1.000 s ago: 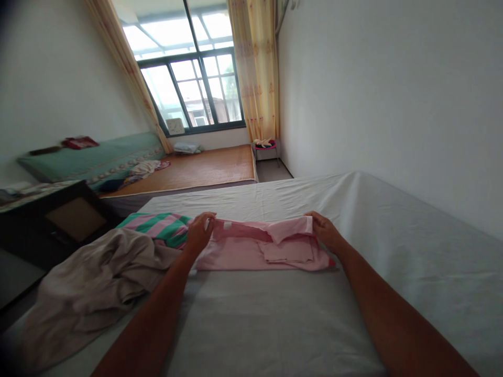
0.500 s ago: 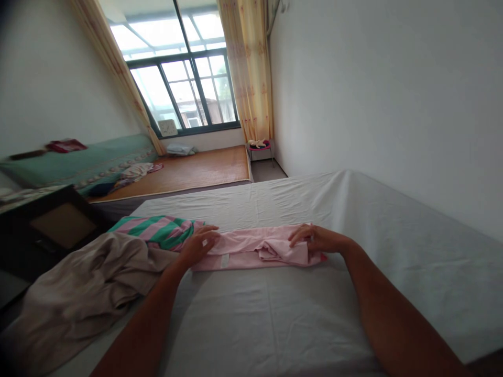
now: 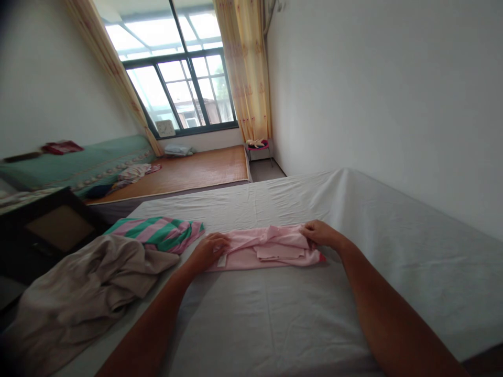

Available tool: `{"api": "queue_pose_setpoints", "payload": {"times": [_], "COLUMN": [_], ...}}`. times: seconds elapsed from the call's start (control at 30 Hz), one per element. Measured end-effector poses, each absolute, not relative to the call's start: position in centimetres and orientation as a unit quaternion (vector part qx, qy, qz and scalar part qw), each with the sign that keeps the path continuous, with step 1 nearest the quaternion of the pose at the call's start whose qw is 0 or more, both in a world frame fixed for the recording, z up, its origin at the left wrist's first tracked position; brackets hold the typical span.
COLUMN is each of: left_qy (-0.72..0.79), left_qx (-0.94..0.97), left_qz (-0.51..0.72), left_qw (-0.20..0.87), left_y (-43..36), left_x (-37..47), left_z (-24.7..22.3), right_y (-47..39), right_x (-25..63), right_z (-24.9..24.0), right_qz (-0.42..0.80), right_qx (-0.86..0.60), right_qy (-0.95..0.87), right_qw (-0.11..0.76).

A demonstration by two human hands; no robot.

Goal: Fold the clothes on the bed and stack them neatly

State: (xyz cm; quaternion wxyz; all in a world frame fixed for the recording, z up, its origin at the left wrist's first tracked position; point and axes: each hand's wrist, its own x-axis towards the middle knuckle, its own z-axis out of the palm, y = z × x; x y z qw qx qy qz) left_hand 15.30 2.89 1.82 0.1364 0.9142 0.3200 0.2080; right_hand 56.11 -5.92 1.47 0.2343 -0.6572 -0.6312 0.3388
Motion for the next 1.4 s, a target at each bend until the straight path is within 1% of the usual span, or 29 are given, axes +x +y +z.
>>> {"api": "queue_pose_setpoints", "payload": {"times": [0.07,0.17,0.23,0.3,0.37,0.43,0.6,0.7,0.87,0.97,1.1,1.23,1.3,1.4], "left_qy": [0.302,0.283,0.283,0.282,0.277,0.272,0.334,0.376,0.428,0.451,0.463,0.461,0.474,0.500], "left_qx": [0.920,0.926,0.927,0.930,0.934,0.937,0.922,0.909,0.887,0.867,0.839,0.847,0.846,0.831], "left_qz": [0.214,0.215,0.214,0.206,0.196,0.187,0.190,0.178,0.169,0.212,0.285,0.258,0.240,0.243], "left_qw": [0.131,0.128,0.122,0.118,0.114,0.109,0.055,0.035,0.035,0.032,0.032,0.062,0.051,0.034], "left_y": [2.3,1.7,1.5,1.4,1.4,1.4,1.7,2.2,3.1,3.5,4.4,5.1,5.2,5.3], "left_x": [16.0,16.8,17.0,17.0,17.1,17.1,16.5,15.4,13.6,13.3,13.2,12.3,11.9,11.8], "left_z": [1.9,1.8,1.8,1.7,1.8,1.9,2.4,2.4,2.4,2.5,2.2,1.2,0.9,0.9], "right_y": [-5.7,-5.4,-5.4,-5.5,-5.7,-5.8,-5.8,-5.8,-5.9,-5.9,-6.0,-6.1,-6.0,-5.5], "right_x": [56.1,55.2,53.9,52.0,50.0,48.4,47.4,47.9,48.8,49.2,49.2,50.1,51.2,53.1], "right_z": [1.5,1.8,2.0,2.1,2.0,1.7,1.0,0.8,0.9,1.2,2.1,2.1,1.7,1.2], "right_qz": [0.231,0.052,0.007,0.025,0.060,0.069,0.062,0.060,0.055,0.046,0.004,0.004,0.017,0.029], "right_qx": [-0.679,-0.702,-0.673,-0.610,-0.538,-0.493,-0.482,-0.495,-0.517,-0.539,-0.561,-0.566,-0.568,-0.572], "right_qy": [-0.649,-0.639,-0.664,-0.727,-0.795,-0.835,-0.856,-0.848,-0.835,-0.821,-0.800,-0.801,-0.803,-0.793], "right_qw": [0.254,0.310,0.327,0.313,0.275,0.234,0.178,0.178,0.181,0.183,0.213,0.192,0.181,0.208]}}
